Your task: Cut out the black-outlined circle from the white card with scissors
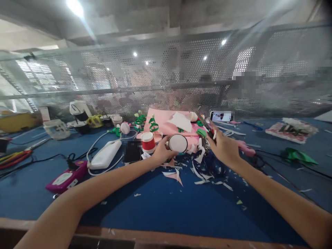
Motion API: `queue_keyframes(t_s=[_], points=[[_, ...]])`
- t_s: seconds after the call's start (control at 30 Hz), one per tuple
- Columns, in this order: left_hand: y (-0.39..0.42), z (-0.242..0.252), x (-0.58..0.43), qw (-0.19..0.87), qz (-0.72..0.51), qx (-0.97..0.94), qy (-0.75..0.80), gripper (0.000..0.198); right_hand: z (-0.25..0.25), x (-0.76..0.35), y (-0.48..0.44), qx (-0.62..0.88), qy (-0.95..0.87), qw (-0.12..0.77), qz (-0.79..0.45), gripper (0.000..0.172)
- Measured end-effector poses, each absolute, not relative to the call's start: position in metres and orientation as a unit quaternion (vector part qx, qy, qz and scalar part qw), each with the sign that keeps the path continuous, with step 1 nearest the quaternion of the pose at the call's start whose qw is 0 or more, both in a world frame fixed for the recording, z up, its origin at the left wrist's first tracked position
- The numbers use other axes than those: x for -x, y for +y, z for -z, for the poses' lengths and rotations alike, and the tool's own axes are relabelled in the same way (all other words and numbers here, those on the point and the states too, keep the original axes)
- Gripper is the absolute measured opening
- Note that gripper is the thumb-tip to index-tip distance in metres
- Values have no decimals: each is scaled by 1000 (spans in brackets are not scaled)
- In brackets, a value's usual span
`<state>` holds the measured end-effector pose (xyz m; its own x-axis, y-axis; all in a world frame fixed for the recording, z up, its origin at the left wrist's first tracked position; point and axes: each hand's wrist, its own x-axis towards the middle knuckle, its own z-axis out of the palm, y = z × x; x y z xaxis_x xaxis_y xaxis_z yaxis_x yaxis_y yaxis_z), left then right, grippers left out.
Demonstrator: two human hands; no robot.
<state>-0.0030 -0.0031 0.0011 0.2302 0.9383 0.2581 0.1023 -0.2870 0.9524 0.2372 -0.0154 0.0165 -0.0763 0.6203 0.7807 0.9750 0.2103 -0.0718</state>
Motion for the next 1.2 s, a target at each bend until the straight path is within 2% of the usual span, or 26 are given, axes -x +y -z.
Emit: queue_keyframes(t_s=[0.23, 0.4, 0.53, 0.6, 0.63, 0.73, 0.8, 0.87, 0.97, 1.2], points=[[0, -1, 5, 412, -543, -638, 358, 79, 3, -222, -11, 528, -718, 368, 264, 37], [2, 3, 4, 504, -542, -593, 318, 78, 3, -217, -13, 524, -706, 413, 237, 36], [3, 2, 2, 518, -541, -569, 340, 70, -8, -217, -18, 516, -703, 448, 198, 40], [3, 1, 1, 497, -550, -563, 366, 59, -16, -215, -25, 497, -693, 519, 65, 38], [3, 0, 1, 487, -555, -562, 373, 52, -20, -213, -29, 482, -694, 533, -41, 37], [-1, -2, 1, 472, -545, -576, 384, 37, -25, -200, -44, 387, -654, 515, -396, 47], [-4, -4, 1, 477, -520, -582, 405, 34, -23, -189, -53, 332, -606, 509, -513, 58], [-7, -6, 0, 468, -516, -583, 418, 33, -18, -182, -57, 312, -571, 489, -581, 64], [-7, -6, -1, 478, -519, -569, 422, 31, -12, -178, -59, 304, -544, 478, -619, 70], [1, -1, -1, 477, -529, -575, 403, 30, -7, -185, -52, 322, -534, 450, -639, 68]])
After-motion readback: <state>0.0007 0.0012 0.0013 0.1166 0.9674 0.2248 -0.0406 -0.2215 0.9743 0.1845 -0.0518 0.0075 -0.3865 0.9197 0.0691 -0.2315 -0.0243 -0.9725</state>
